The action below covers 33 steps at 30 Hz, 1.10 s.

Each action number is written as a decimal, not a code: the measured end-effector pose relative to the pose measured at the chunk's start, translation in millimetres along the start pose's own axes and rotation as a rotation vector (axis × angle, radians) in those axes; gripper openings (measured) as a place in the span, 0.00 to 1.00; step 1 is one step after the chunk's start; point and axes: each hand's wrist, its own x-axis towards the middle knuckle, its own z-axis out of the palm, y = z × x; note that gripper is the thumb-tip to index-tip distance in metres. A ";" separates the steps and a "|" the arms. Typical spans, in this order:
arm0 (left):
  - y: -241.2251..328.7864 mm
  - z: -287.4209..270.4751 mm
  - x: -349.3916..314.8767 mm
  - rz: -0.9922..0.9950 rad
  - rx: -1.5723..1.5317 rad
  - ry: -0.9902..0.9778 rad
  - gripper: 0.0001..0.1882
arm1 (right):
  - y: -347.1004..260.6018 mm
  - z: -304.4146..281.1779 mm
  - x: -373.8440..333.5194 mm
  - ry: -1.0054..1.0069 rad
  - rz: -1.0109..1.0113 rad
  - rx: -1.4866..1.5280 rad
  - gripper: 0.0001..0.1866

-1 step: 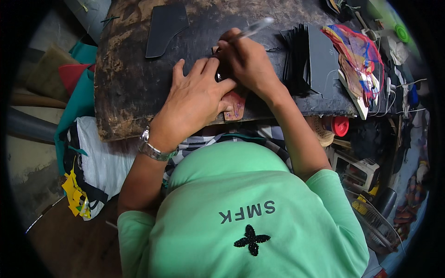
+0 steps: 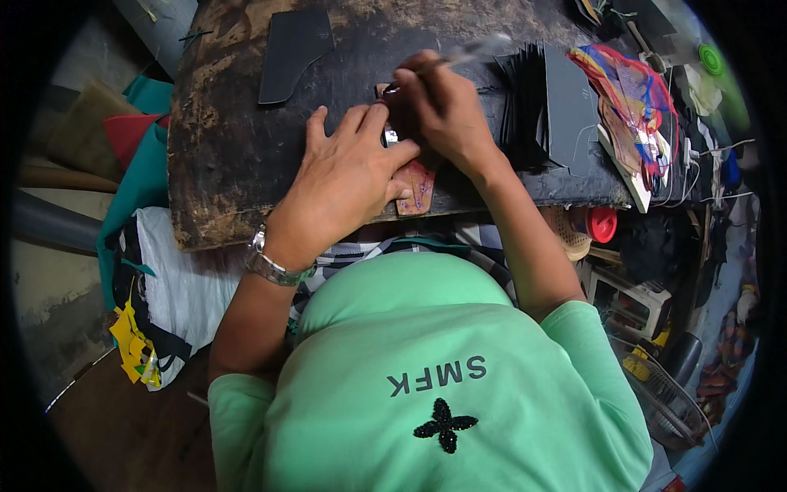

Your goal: The person uses a template and a knife to trace and cut multiple dark sheets of material on a workbench. They repeatedly align the template, trace the outline, and cut the material, then stack the finished pieces.

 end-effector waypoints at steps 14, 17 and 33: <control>-1.6 0.6 7.3 0.050 -0.002 0.141 0.17 | 9.3 -0.5 7.7 -0.020 0.025 0.058 0.08; -0.6 -1.1 7.6 0.061 0.006 0.153 0.18 | 9.3 -2.9 9.1 0.009 -0.046 0.039 0.07; -7.3 9.4 4.3 0.019 -0.014 0.133 0.28 | 10.9 -19.8 -23.9 0.377 -0.089 -0.113 0.04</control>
